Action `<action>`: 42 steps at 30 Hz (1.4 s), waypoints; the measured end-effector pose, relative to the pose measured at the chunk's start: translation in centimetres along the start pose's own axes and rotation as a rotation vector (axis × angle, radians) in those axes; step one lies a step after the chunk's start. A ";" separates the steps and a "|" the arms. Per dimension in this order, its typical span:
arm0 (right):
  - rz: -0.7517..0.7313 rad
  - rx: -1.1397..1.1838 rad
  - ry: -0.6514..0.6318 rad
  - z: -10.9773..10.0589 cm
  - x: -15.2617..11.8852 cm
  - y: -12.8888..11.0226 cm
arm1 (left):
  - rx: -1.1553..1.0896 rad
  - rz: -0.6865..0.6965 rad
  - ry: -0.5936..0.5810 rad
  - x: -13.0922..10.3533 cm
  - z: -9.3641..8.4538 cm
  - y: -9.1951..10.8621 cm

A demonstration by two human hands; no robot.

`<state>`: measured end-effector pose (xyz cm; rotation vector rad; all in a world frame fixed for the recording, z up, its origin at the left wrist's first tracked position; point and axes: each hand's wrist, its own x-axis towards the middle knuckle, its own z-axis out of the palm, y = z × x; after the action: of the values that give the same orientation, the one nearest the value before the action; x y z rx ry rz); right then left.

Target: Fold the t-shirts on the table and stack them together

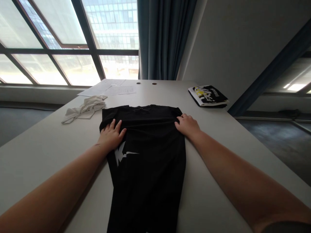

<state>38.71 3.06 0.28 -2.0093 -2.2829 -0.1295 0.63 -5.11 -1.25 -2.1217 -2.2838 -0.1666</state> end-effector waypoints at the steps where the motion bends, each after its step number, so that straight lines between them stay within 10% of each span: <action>1: 0.037 0.000 -0.001 0.0 0.2 0.6 | 0.011 -0.007 0.015 0.3 0.0 -0.5; 7: 0.210 -0.011 0.057 -0.2 0.9 2.6 | 0.041 -0.182 -0.016 1.6 -0.7 -3.9; 12: -0.141 0.032 0.266 -0.3 0.2 0.7 | -0.006 -0.279 -0.029 2.3 -0.6 -6.2; 16: -0.281 0.131 0.027 1.4 0.5 -0.6 | -0.032 -0.297 0.007 2.6 -0.4 -6.6; 23: 0.008 0.077 -0.187 2.4 2.9 2.6 | -0.013 -0.389 -0.050 2.5 -0.9 -5.9; 29: 0.197 -0.037 -0.191 1.7 3.2 5.3 | 0.003 -0.228 0.032 1.9 -0.6 -5.3; 35: 0.085 -0.017 -0.028 2.2 2.6 4.3 | -0.045 0.413 0.035 -0.5 -0.6 -1.4; 42: -0.064 0.085 -0.169 4.0 2.4 1.6 | -0.022 0.346 -0.064 -0.4 0.8 -0.7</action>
<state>39.90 6.13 -3.34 -1.9752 -2.4080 0.1358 0.06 -5.53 -2.10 -2.5222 -1.9081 -0.1177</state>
